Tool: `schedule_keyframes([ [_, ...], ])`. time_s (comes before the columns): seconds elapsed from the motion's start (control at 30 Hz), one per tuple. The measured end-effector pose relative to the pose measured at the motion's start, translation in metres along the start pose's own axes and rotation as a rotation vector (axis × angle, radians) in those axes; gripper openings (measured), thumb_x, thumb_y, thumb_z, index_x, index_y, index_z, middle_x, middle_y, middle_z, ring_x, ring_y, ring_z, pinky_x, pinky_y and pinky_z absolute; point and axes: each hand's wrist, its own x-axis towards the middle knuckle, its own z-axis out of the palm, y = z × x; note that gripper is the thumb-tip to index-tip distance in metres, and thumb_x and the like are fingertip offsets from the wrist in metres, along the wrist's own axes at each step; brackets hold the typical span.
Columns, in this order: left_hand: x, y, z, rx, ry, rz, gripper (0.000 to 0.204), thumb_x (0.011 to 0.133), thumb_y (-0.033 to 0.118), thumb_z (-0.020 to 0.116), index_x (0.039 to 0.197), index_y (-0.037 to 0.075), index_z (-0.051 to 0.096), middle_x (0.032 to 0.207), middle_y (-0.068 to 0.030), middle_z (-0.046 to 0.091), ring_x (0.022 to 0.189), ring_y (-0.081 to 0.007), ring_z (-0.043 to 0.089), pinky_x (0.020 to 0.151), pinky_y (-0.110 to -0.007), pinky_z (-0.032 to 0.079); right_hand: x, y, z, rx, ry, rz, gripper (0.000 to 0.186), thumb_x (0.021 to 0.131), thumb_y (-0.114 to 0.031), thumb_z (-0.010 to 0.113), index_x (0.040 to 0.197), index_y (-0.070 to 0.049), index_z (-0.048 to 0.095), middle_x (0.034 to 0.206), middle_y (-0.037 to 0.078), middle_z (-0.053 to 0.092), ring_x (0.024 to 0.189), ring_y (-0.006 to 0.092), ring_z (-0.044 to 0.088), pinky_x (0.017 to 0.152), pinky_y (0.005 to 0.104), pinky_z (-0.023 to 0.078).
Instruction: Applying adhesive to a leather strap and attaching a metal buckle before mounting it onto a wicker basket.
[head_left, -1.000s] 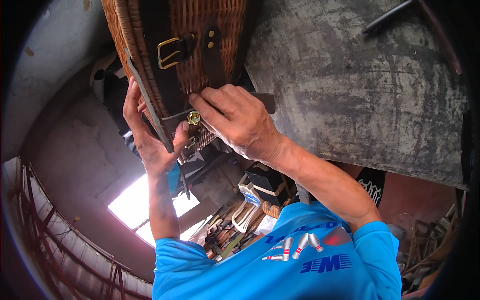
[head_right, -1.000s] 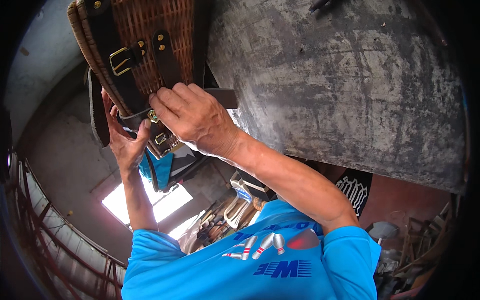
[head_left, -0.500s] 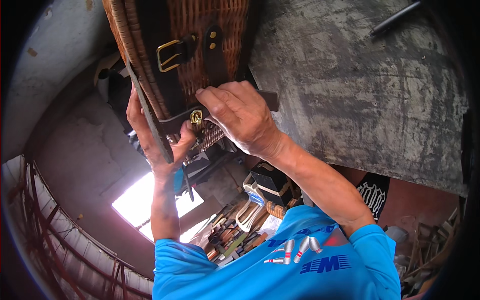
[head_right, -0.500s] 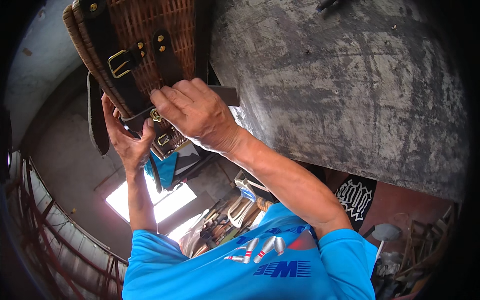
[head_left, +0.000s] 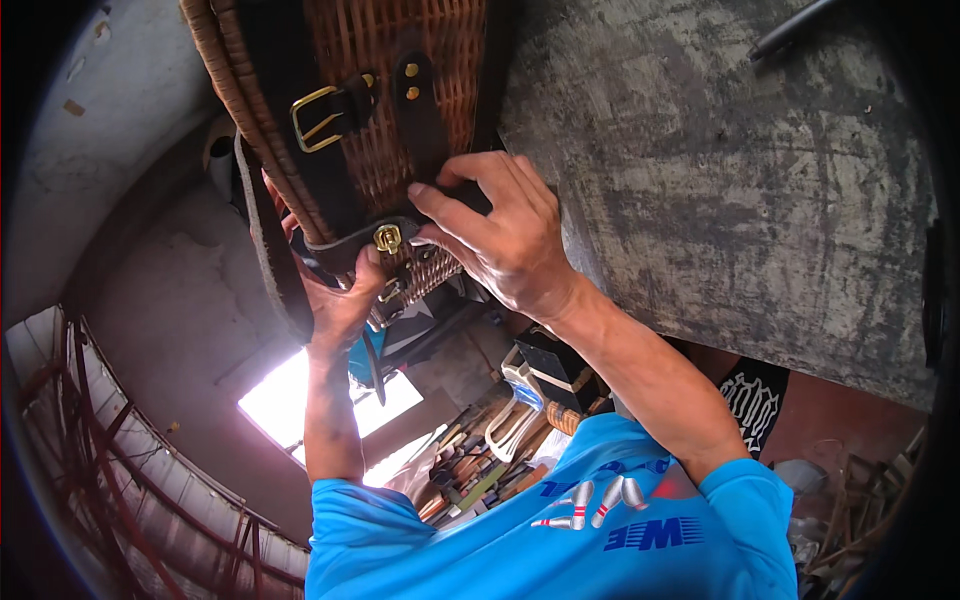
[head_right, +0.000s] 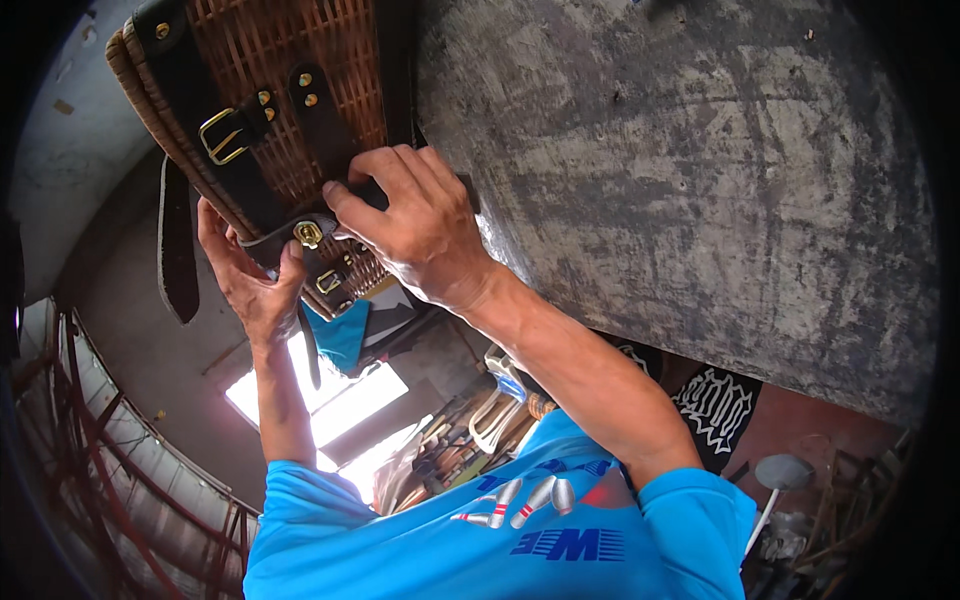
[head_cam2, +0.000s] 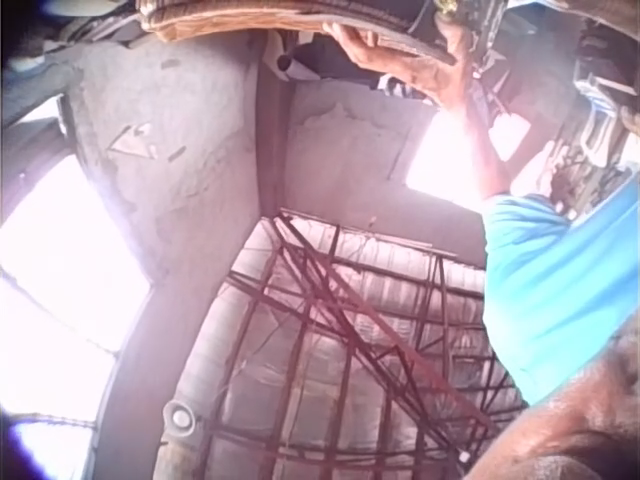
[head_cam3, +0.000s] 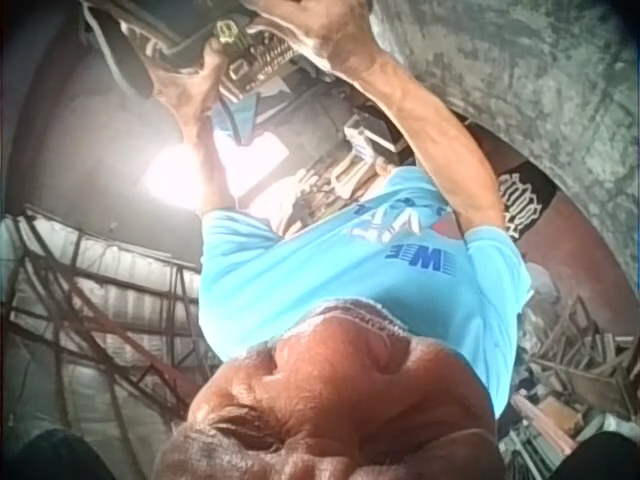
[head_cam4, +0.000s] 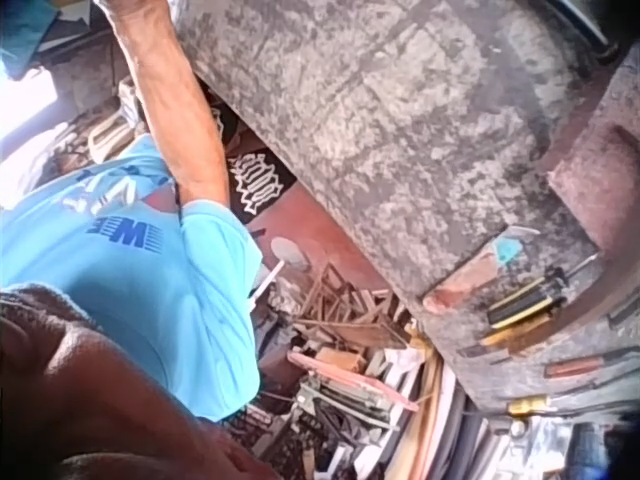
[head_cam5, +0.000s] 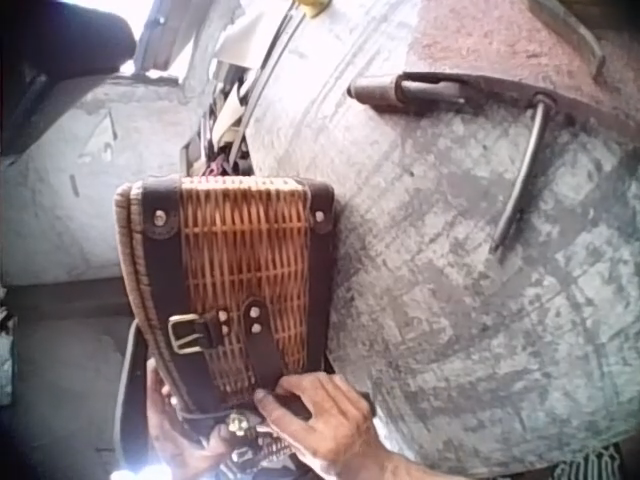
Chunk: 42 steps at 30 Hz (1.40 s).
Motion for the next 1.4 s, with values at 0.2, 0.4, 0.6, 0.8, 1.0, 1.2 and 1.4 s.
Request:
schedule_keyframes([
  [0.2,0.000,0.002,0.001,-0.026,0.009,-0.087,0.096,0.072,0.012,0.074,0.152,0.002,0.022,0.142,-0.0150,0.042,0.127,-0.0275,0.046,0.108,-0.039,0.039,0.004,0.005,0.004,0.020,-0.022,0.015,0.044,0.061,-0.013,0.085,0.103,-0.011,0.070,0.096,0.006,0.059,0.086,0.0251,0.060,0.071,0.0372,0.046],
  [0.4,0.004,0.007,-0.005,0.131,-0.016,-0.014,0.096,0.072,0.016,0.076,0.151,0.001,0.024,0.141,-0.0150,0.042,0.127,-0.0274,0.046,0.107,-0.039,0.039,0.008,0.002,-0.007,0.163,-0.095,0.091,0.043,0.067,-0.008,0.083,0.106,-0.007,0.064,0.098,0.009,0.059,0.090,0.0265,0.059,0.075,0.0372,0.045],
  [0.6,0.008,0.001,-0.002,0.155,-0.009,0.110,0.096,0.069,0.018,0.076,0.151,0.001,0.027,0.142,-0.0156,0.043,0.125,-0.0268,0.049,0.108,-0.040,0.039,0.008,0.005,-0.018,0.067,-0.096,0.070,0.042,0.070,-0.012,0.081,0.107,-0.006,0.062,0.097,0.010,0.062,0.087,0.0278,0.061,0.075,0.0381,0.045],
  [0.8,0.010,0.001,-0.006,0.156,-0.001,0.146,0.095,0.066,0.017,0.073,0.150,0.002,0.030,0.139,-0.0167,0.046,0.125,-0.0278,0.050,0.109,-0.042,0.038,0.008,0.007,-0.013,0.095,-0.074,0.102,0.031,0.074,-0.013,0.076,0.099,-0.005,0.060,0.087,0.010,0.063,0.080,0.0299,0.062,0.073,0.0385,0.045],
  [1.0,0.012,-0.004,-0.007,0.191,-0.005,0.180,0.090,0.067,0.018,0.072,0.147,0.003,0.033,0.138,-0.0158,0.045,0.129,-0.0288,0.047,0.109,-0.044,0.038,0.005,0.009,-0.011,0.117,-0.088,0.151,0.028,0.074,-0.017,0.074,0.096,-0.006,0.060,0.085,0.009,0.062,0.083,0.0286,0.062,0.074,0.0415,0.045],
  [1.2,0.014,-0.003,-0.007,0.192,-0.014,0.185,0.088,0.069,0.018,0.073,0.146,0.004,0.034,0.138,-0.0149,0.045,0.131,-0.0290,0.045,0.109,-0.044,0.038,0.005,0.009,-0.007,0.122,-0.014,0.141,0.028,0.073,-0.018,0.075,0.094,-0.006,0.061,0.086,0.009,0.063,0.084,0.0290,0.063,0.076,0.0417,0.045],
  [1.4,0.013,0.001,-0.007,0.188,-0.015,0.162,0.088,0.069,0.020,0.074,0.146,0.004,0.034,0.139,-0.0147,0.045,0.132,-0.0283,0.045,0.109,-0.044,0.038,0.005,0.008,-0.007,0.139,-0.031,0.180,0.025,0.072,-0.019,0.076,0.089,-0.006,0.061,0.082,0.010,0.063,0.082,0.0297,0.064,0.076,0.0421,0.046],
])
